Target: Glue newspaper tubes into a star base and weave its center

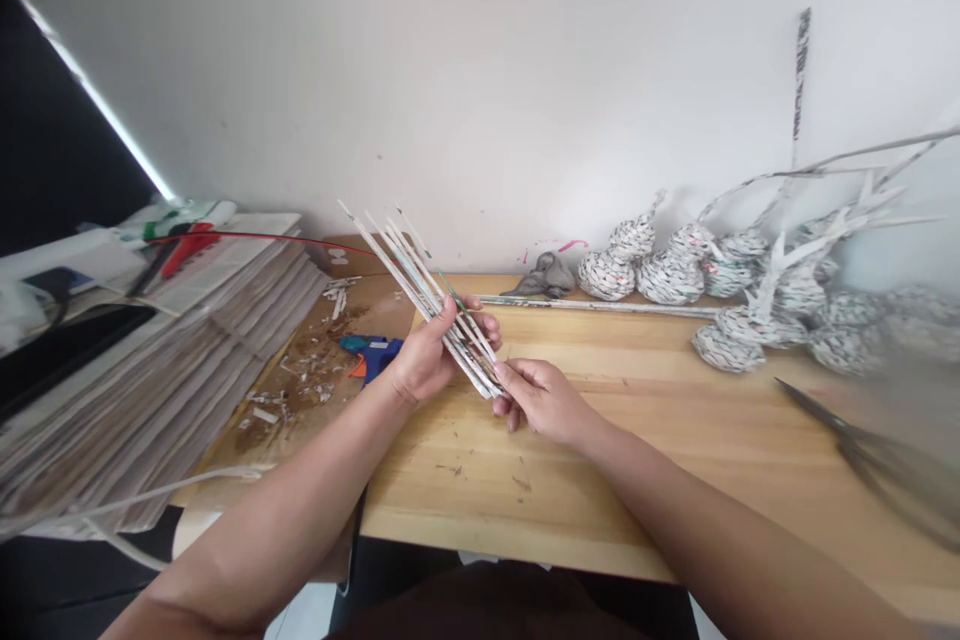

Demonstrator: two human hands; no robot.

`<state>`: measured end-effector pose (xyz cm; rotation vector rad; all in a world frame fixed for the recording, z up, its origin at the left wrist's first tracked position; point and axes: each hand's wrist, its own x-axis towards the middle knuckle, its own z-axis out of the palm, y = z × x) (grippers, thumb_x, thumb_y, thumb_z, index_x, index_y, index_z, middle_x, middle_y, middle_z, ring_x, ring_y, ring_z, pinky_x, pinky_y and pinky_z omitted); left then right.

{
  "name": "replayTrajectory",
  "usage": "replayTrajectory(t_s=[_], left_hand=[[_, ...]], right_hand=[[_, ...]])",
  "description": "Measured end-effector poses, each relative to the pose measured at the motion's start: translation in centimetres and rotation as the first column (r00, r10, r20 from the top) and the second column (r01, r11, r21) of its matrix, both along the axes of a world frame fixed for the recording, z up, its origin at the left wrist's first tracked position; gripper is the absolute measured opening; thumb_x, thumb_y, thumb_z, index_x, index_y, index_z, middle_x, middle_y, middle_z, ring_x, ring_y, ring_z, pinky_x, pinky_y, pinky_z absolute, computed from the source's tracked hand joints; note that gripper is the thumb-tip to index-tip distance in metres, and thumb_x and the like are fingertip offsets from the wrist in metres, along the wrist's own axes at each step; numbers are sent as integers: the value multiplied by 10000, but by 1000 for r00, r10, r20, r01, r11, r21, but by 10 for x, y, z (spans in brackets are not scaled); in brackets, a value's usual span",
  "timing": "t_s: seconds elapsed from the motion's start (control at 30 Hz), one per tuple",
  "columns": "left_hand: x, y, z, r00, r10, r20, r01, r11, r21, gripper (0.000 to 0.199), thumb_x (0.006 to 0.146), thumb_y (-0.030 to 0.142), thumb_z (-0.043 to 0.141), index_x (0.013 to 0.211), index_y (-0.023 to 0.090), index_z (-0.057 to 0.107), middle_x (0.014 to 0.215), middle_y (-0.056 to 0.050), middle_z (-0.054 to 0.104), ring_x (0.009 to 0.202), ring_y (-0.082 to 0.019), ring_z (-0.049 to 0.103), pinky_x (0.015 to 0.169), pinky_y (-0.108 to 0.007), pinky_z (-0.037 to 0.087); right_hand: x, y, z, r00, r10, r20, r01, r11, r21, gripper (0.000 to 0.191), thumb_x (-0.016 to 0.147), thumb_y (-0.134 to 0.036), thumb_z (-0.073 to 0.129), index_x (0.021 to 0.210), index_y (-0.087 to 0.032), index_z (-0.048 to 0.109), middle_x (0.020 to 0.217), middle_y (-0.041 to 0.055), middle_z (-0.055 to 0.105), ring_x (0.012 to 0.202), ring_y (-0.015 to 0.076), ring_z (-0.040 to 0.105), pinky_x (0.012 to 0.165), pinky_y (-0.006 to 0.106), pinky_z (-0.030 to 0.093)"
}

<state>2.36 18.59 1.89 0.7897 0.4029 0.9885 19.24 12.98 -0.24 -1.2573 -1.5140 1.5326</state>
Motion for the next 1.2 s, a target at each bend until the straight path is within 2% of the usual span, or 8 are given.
replayTrajectory(t_s=[0.2,0.37,0.67,0.83,1.03,1.2], left_hand=[[0,1,-1,999,-44,29,43,998,37,383,881,494,506,1087,177,562,861,-79,674,742,-188,664,749,-365,533],[0,1,0,997,-58,46,56,997,54,434,865,521,514,1136,185,559,866,-89,681,757,-204,673,743,-371,540],[-3,2,-1,994,-88,69,87,996,18,347,911,446,466,1067,164,593,875,-75,666,764,-194,671,775,-389,546],[-4,3,2,989,-121,85,119,992,28,405,931,425,434,1223,164,540,986,-128,687,872,-218,678,870,-401,507],[-7,6,3,994,-76,82,76,997,13,484,913,428,478,1335,190,465,1160,-165,652,1026,-264,646,933,-450,464],[-7,6,3,996,-44,79,45,999,-5,489,902,434,497,1328,195,477,1132,-151,652,1032,-267,633,922,-463,468]], right_hand=[[-1,-1,0,1000,-9,17,8,1000,8,487,827,-643,507,806,-158,539,663,10,632,471,98,578,392,203,343],[-1,-1,-2,1000,4,24,-5,1000,22,473,839,-629,502,795,-159,538,682,11,639,484,96,582,396,202,337],[1,0,-5,999,26,33,-27,999,19,464,852,-606,508,807,-147,559,706,15,643,489,82,582,388,189,316],[0,-1,-1,1000,-15,6,15,999,-28,491,822,-644,514,824,-156,559,681,13,638,474,92,578,381,190,303],[0,-1,3,999,-33,-9,33,999,-43,472,839,-622,511,850,-155,576,683,8,628,473,80,568,380,174,291],[1,0,1,998,-55,12,55,998,-24,454,859,-601,502,820,-153,565,696,6,626,474,75,564,374,169,302]])
